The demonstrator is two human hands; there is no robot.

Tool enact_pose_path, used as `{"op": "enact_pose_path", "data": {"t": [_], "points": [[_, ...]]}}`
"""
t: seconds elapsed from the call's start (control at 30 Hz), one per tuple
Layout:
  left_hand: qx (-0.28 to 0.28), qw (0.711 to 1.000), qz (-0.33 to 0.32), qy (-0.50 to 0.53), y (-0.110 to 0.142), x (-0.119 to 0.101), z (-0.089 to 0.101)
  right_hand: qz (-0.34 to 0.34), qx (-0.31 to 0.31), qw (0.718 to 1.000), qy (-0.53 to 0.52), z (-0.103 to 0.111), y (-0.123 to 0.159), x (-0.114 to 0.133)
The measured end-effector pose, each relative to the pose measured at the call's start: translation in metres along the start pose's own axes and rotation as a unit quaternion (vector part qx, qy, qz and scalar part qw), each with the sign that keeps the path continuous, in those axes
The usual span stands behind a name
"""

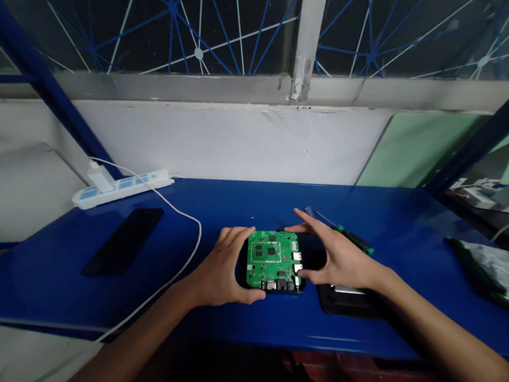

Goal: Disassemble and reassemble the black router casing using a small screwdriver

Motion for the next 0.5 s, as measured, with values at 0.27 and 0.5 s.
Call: {"op": "enact_pose_path", "data": {"t": [0.27, 0.5], "points": [[-0.011, 1.000, -0.002, 0.009, 0.0006, 0.0012, -0.0011, -0.011, 0.039, 0.999, 0.017, 0.0048, 0.0004, 0.0062], [0.006, 1.000, 0.005, 0.013, -0.0007, -0.0024, 0.0013, -0.011, 0.053, 0.998, 0.024, 0.0076, -0.0020, 0.0096]]}}
Point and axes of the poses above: each hand's wrist, its own y-axis away from the middle knuckle, its own z-axis out of the back of the hand, x = y × z, the point moved 2 cm from there along -y, towards the middle knuckle, and after that the axes turned 12 degrees about -x, right-handed, at the moved point
